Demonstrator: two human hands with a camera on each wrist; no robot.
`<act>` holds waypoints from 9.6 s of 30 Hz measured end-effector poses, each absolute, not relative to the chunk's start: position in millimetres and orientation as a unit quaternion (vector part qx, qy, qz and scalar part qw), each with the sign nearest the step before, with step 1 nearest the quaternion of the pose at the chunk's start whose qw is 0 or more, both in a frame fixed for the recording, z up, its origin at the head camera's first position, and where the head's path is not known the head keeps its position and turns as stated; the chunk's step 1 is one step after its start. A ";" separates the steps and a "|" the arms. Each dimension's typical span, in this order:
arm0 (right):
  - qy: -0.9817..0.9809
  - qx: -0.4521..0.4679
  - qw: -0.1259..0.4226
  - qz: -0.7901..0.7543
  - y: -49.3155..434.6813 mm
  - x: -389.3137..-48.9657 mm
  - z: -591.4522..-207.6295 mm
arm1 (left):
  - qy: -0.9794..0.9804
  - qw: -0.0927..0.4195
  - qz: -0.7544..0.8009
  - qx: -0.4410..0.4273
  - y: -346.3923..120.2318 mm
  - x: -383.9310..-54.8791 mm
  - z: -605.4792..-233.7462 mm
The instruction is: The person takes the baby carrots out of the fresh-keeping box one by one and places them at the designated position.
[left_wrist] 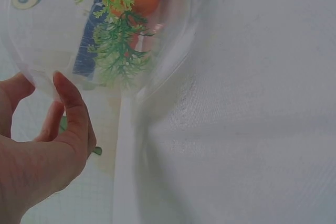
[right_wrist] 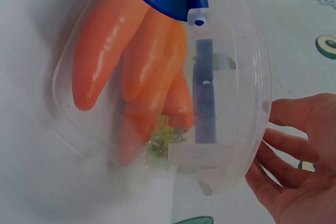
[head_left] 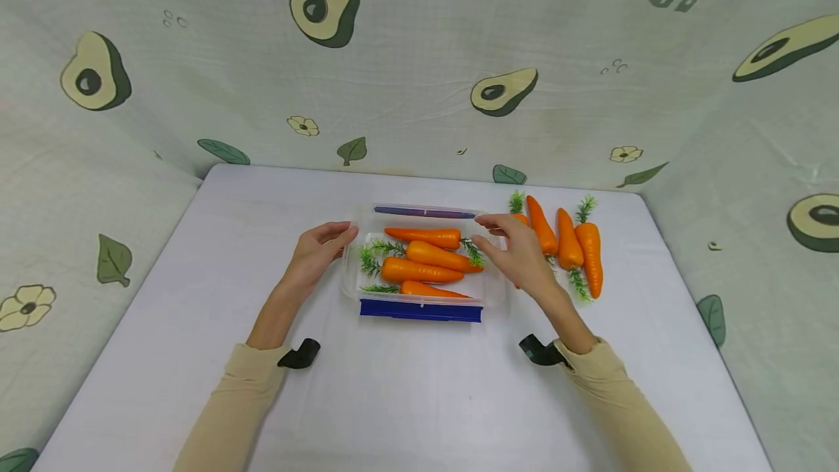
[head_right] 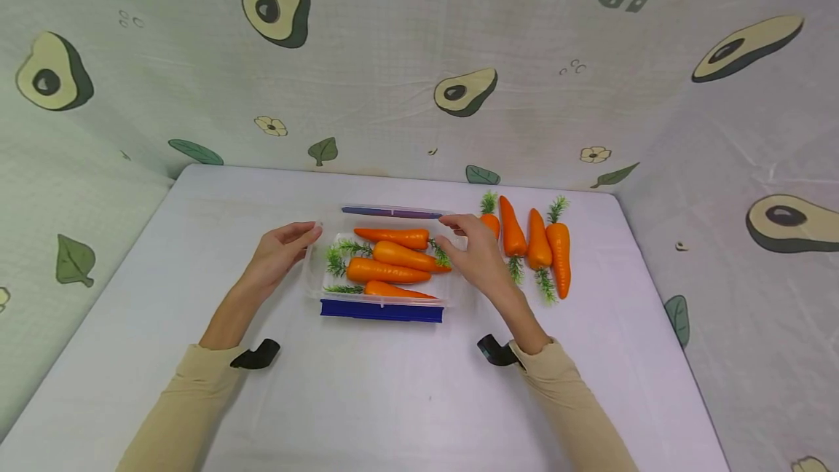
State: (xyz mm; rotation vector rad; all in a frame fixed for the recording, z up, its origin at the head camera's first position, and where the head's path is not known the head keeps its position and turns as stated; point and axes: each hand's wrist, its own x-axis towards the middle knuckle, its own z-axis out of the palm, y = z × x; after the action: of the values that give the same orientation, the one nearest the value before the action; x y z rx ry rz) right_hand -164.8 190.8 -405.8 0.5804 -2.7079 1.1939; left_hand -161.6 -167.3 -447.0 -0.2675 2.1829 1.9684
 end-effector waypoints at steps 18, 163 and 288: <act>-0.864 0.296 -0.032 0.406 137.8 -166.6 -414.4 | 0.741 0.092 0.659 -0.093 -167.0 -163.1 -449.6; -0.876 0.015 0.084 0.474 283.9 -119.0 -380.7 | 0.737 0.095 0.662 -0.096 -165.9 -161.6 -446.2; -0.871 0.313 -0.113 0.361 153.8 -161.7 -412.5 | 0.731 0.096 0.668 -0.105 -164.0 -161.7 -448.6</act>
State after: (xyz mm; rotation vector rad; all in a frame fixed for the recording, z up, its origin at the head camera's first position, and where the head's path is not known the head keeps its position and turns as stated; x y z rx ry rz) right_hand -161.7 153.8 -412.5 1.0616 -2.9526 1.2232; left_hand -161.7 -164.0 -448.6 -0.3100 2.1656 1.9789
